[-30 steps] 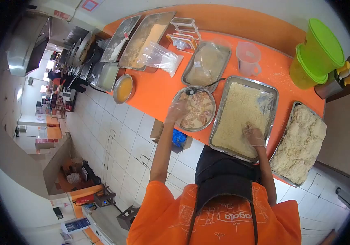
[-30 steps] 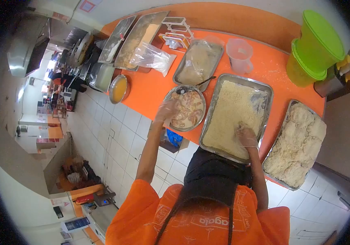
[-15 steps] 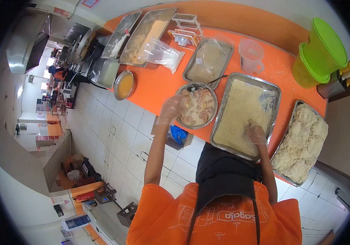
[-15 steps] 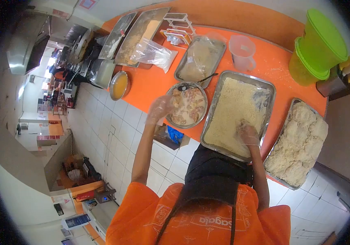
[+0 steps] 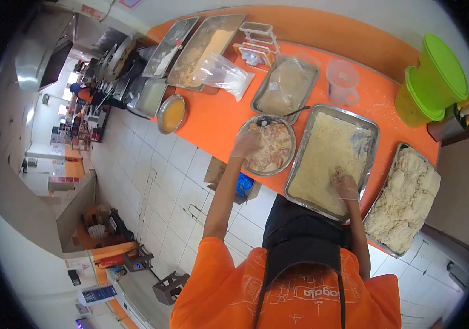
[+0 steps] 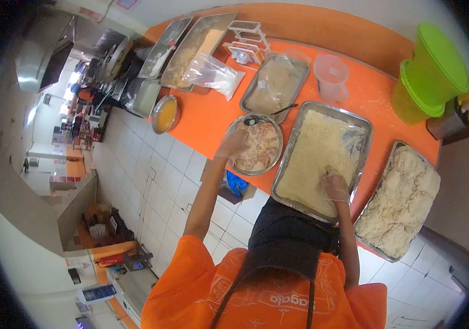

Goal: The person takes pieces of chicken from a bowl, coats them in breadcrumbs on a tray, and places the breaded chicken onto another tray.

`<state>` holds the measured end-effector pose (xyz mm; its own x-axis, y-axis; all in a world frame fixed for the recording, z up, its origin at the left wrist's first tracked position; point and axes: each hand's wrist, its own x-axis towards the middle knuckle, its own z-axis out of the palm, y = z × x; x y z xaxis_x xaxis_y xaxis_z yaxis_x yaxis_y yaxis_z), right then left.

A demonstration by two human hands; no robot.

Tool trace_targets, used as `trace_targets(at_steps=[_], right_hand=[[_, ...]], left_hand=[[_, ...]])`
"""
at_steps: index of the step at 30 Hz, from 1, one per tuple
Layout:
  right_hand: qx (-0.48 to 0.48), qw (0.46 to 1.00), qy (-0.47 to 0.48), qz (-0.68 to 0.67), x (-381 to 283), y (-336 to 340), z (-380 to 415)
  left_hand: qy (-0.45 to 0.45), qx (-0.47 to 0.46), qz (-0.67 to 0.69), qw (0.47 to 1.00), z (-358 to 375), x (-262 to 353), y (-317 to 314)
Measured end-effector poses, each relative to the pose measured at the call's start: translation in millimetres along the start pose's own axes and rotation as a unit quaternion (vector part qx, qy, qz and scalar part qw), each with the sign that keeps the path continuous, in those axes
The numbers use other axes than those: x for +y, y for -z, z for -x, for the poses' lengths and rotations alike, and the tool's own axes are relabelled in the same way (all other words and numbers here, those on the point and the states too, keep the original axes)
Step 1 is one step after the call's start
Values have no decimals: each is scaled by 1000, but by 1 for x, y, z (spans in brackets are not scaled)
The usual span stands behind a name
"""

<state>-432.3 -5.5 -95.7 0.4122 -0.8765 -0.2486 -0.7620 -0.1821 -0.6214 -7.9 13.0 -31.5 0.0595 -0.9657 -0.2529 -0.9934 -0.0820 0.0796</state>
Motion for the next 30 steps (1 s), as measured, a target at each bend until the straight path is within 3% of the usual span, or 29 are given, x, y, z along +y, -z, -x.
trace_targets(at_steps=[3,4,9,10,12,13,14,16,19,22,25,28,30], right_hand=[[59,997,23,-35,-2,3,5],[12,1000,0,-12,3,3,4],[-14,999,-15,-30,-3,9,-4],[-22,999,-22,-38,-7,15,-3],[39,998,19,-48,-14,22,-2],[68,996,41,-52,-10,24,1],[42,995,84,21,13,13,2],[-15,971,175,161,50,-10,-2],[-41,983,79,159,-2,17,2],[-93,984,55,142,26,-24,-59],[12,998,27,54,-2,-7,-75],[-128,990,42,-38,-32,41,-69],[-104,992,45,-62,-27,33,-61]], left_hand=[[-17,-49,22,998,-6,-8,-3],[-7,-41,34,999,-2,-1,5],[47,62,176,981,14,1,21],[72,36,159,984,14,4,34],[116,-21,132,984,17,11,60],[69,47,186,979,24,15,68],[26,115,237,964,30,17,75],[63,82,216,971,34,16,89],[86,70,180,977,28,10,85],[66,101,166,979,31,21,91],[32,141,183,972,38,35,107],[19,151,177,972,37,30,107],[51,131,144,980,38,29,105]])
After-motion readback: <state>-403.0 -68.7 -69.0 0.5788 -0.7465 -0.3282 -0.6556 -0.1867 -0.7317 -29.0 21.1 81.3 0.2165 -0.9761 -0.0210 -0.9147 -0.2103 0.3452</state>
